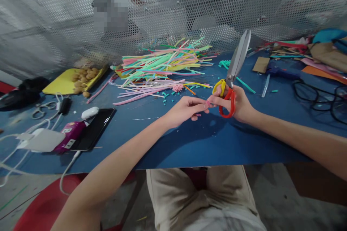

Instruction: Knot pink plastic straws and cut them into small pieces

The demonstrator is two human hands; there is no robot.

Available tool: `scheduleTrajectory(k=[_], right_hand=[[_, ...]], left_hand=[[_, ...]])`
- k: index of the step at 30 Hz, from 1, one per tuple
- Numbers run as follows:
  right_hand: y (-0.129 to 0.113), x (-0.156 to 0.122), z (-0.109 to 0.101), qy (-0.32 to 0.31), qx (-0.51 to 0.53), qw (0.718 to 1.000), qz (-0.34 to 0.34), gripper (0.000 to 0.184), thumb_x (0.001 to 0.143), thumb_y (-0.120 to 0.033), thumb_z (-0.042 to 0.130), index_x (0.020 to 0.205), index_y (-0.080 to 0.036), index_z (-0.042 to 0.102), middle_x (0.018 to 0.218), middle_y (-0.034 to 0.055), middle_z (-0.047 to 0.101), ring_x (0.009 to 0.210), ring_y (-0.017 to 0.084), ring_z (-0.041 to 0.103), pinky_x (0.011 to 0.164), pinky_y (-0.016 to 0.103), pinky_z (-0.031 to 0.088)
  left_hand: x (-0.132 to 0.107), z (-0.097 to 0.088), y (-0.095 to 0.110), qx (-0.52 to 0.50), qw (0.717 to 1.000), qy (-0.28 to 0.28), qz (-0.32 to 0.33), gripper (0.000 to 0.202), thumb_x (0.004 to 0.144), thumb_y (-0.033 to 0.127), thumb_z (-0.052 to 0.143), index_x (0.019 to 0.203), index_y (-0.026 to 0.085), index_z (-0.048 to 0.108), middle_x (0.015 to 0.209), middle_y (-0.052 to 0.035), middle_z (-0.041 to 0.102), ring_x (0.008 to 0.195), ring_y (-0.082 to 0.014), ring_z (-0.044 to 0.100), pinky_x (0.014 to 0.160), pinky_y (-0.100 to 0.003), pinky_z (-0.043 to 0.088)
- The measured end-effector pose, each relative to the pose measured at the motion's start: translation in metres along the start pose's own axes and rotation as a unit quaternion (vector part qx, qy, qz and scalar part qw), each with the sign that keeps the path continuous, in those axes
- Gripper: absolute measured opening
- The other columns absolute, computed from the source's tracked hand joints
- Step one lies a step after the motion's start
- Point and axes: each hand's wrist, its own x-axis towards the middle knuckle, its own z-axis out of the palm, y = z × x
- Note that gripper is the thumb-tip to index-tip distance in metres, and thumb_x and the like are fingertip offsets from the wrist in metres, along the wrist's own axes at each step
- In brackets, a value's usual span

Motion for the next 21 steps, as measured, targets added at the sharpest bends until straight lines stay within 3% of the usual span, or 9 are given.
scheduleTrajectory(k=[10, 16, 21], right_hand=[[0.0010, -0.0009, 0.0019, -0.004, -0.007, 1.000, -0.005, 0.047, 0.066, -0.042, 0.090, 0.079, -0.022, 0.050, 0.075, -0.0014, 0.068, 0.063, 0.015, 0.065, 0.065, 0.033, 0.055], [0.0026, -0.0010, 0.0012, -0.010, -0.001, 1.000, 0.019, 0.049, 0.066, -0.045, 0.090, 0.080, -0.022, 0.048, 0.076, -0.0021, 0.066, 0.064, 0.014, 0.063, 0.064, 0.032, 0.053], [0.0085, -0.0009, -0.0021, -0.027, 0.006, 1.000, 0.010, 0.047, 0.068, -0.042, 0.089, 0.082, -0.023, 0.048, 0.081, -0.0023, 0.063, 0.069, 0.014, 0.062, 0.069, 0.033, 0.052]], left_hand=[[0.0007, -0.0007, -0.0047, 0.025, 0.999, -0.028, 0.029, 0.045, 0.085, 0.051, 0.072, 0.109, 0.012, 0.076, 0.092, -0.0094, 0.072, 0.061, -0.0061, 0.049, 0.054, -0.020, 0.041], [-0.0003, 0.0012, -0.0029, -0.034, 0.999, -0.041, 0.010, 0.043, 0.086, 0.048, 0.072, 0.106, 0.011, 0.076, 0.107, -0.0162, 0.074, 0.063, -0.0065, 0.045, 0.055, -0.020, 0.044], [-0.0015, 0.0015, 0.0016, -0.076, 0.996, -0.042, -0.015, 0.041, 0.084, 0.046, 0.074, 0.103, 0.010, 0.077, 0.104, -0.0179, 0.075, 0.063, -0.0074, 0.045, 0.053, -0.020, 0.045]])
